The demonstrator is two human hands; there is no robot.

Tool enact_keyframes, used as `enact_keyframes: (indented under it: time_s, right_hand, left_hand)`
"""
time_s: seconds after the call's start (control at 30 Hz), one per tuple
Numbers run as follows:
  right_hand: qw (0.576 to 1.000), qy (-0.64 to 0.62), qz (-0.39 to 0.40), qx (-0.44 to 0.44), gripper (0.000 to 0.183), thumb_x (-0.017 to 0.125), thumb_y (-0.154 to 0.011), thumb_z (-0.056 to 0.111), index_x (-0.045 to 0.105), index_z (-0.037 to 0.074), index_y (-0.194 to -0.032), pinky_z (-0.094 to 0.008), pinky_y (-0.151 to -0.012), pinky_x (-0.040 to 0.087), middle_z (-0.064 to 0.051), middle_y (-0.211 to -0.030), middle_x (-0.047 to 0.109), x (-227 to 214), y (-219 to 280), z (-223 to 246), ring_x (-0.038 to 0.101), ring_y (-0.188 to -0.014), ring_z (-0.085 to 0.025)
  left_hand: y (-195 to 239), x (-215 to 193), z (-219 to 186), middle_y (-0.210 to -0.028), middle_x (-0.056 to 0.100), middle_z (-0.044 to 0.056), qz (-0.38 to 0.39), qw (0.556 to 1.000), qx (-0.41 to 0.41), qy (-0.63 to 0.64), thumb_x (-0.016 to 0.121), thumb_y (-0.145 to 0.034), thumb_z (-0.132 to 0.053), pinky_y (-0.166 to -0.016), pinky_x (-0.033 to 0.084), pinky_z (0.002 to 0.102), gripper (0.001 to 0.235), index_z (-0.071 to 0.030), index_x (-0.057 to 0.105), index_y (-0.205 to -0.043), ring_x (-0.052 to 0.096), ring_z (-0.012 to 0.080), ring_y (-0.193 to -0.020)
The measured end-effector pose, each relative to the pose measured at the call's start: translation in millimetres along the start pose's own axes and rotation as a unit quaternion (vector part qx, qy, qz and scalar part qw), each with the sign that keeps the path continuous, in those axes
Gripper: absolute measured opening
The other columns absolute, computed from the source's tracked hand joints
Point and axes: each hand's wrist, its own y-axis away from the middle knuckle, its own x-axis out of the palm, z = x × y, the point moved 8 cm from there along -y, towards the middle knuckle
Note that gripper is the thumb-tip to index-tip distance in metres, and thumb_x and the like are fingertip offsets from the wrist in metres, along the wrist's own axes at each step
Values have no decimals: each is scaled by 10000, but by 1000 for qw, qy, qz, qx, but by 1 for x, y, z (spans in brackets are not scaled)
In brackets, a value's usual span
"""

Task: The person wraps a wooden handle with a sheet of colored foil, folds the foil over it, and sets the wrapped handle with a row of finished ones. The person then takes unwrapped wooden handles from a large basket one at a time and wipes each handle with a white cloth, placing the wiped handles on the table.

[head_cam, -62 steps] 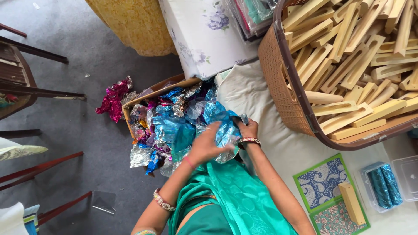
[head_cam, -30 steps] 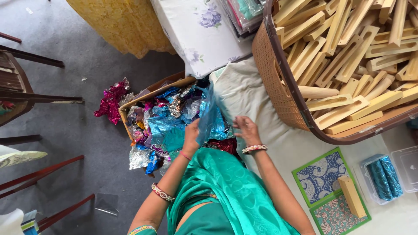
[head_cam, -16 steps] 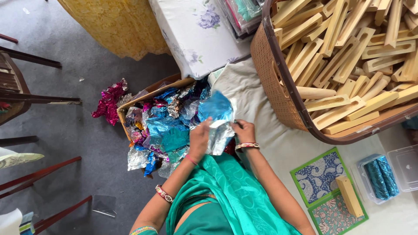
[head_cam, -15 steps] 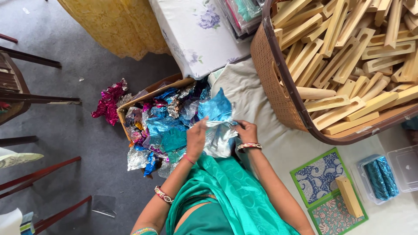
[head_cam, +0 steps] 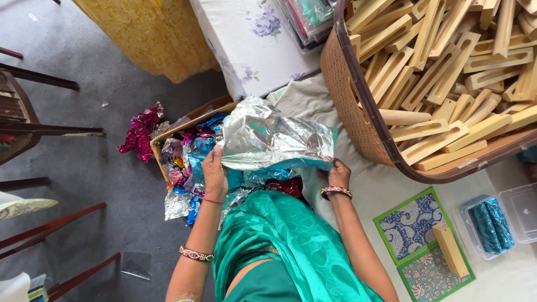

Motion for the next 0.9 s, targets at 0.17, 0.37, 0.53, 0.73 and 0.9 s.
enact_keyframes:
  time_s: [0.17,0.37,0.53,0.73,0.9]
  right_hand:
    - [996,-37,-30,71,144,695,-954,134,727,33,-1052,-323,-678,590,-36,-896,749,-20,5,1,710,-737,-145]
    - [990,-83,-77,85,121,650,-944,94,707,67,-1047,-338,-649,597,-25,-874,731,-57,8,-12,709,-734,-162]
    - [997,-43,-58,32,119,677,-970,67,715,20,-1073,-330,-602,559,-55,-871,722,-74,3,-17,660,-697,-169]
    - [998,-19,-45,43,231,613,-896,-13,719,33,-1095,-290,-633,594,-41,-908,737,-68,-1,-19,686,-736,-138]
    - [989,129,-15,-75,326,698,-838,-5,678,-19,-1164,-278,-694,548,-71,-1001,743,-62,-7,-11,680,-823,-141]
  left_hand:
    - [4,-12,24,-1038,742,27,-15,997,-57,51,645,-1002,-259,-779,605,304,248,-45,707,-1111,708,132,-891]
    - [-15,-51,102,-1074,724,82,0,989,-89,-118,659,-950,-149,-731,567,313,339,28,682,-1239,678,157,-875]
    - [-19,25,28,-1355,658,147,34,978,29,-202,643,-947,-156,-1075,476,352,506,56,583,-1401,622,238,-1240]
    - [-3,171,-57,-1452,557,236,182,833,183,-489,863,-759,-438,-1150,311,466,989,13,427,-1523,510,362,-1330]
    - [-8,188,-19,-738,683,131,184,810,102,-547,771,-845,-391,-690,479,393,464,-68,697,-1171,598,233,-711]
